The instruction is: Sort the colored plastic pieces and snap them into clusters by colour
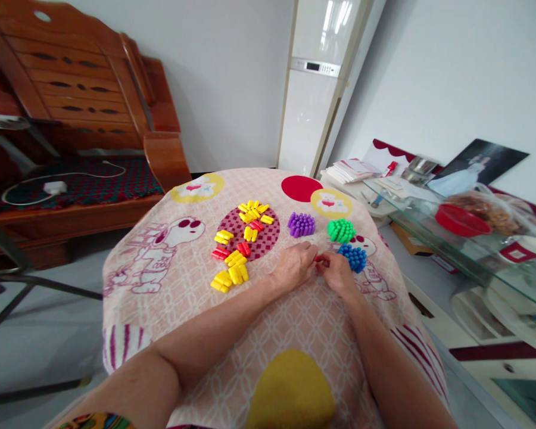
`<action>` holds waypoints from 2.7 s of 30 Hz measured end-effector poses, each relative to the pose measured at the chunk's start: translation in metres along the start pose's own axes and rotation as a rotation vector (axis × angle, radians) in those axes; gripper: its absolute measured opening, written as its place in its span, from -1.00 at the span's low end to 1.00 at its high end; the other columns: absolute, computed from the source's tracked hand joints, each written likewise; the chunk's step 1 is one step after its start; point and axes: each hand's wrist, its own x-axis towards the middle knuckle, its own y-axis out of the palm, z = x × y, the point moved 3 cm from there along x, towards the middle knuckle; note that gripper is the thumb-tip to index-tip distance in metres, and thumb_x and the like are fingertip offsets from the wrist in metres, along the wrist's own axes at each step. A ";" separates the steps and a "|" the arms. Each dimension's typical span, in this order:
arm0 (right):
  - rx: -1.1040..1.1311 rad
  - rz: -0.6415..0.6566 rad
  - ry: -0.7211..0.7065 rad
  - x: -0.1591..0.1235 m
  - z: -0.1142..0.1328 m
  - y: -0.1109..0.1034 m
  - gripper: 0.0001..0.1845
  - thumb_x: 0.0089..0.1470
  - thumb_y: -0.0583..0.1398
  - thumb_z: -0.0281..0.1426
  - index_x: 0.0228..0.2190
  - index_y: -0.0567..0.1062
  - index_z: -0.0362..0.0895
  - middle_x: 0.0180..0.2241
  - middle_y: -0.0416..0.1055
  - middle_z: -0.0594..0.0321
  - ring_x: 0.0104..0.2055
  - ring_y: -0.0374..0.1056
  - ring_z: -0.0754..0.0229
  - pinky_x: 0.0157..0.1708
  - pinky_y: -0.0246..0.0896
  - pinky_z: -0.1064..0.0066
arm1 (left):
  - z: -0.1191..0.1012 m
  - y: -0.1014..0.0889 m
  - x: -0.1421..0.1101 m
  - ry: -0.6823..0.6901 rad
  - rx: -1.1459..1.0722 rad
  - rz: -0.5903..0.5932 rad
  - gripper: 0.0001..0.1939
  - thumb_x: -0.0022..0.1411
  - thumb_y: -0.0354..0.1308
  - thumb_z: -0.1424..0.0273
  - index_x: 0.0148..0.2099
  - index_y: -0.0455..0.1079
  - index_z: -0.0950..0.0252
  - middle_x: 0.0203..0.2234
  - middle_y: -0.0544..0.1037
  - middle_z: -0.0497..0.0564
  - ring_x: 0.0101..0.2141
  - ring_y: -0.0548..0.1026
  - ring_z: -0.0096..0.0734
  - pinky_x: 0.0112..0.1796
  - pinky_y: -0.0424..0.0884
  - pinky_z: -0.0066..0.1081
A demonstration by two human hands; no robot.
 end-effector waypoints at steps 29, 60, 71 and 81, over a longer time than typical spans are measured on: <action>-0.063 0.014 -0.038 -0.002 0.001 0.000 -0.77 -0.02 0.19 -0.41 -0.34 0.63 -0.15 -0.55 0.48 0.28 -0.48 0.32 0.24 -0.44 0.05 0.47 | 0.144 -0.038 0.002 -0.468 0.180 -0.042 -0.73 0.21 0.09 0.44 -0.04 0.43 0.33 -0.06 0.55 0.21 -0.06 0.52 -0.11 -0.08 0.41 -0.29; -0.056 0.007 -0.032 -0.002 0.002 0.002 -0.75 -0.02 0.18 -0.39 -0.33 0.65 -0.13 -0.54 0.51 0.24 -0.49 0.34 0.21 -0.46 0.03 0.44 | 0.086 -0.001 0.010 -0.008 -0.453 0.118 -0.55 0.03 -0.01 0.63 -0.01 0.40 0.32 -0.16 0.60 0.02 -0.16 0.54 -0.38 -0.08 0.43 -0.42; -0.053 0.015 -0.037 -0.002 0.001 0.002 -0.73 -0.02 0.17 -0.40 -0.31 0.64 -0.14 -0.53 0.51 0.24 -0.48 0.34 0.21 -0.45 0.04 0.44 | 0.117 -0.073 0.000 -0.287 -0.009 -0.013 -0.62 0.12 0.05 0.54 -0.01 0.48 0.36 -0.21 0.61 0.12 -0.20 0.55 -0.28 -0.16 0.42 -0.39; -0.091 0.011 -0.036 -0.003 0.004 0.002 -0.76 0.00 0.18 -0.41 -0.31 0.64 -0.14 -0.50 0.53 0.23 -0.45 0.36 0.20 -0.43 0.05 0.44 | 0.142 -0.087 -0.035 -0.492 0.297 0.376 -0.59 0.06 0.25 0.10 -0.12 0.49 0.27 -0.20 0.60 0.15 -0.13 0.53 -0.10 -0.21 0.39 -0.36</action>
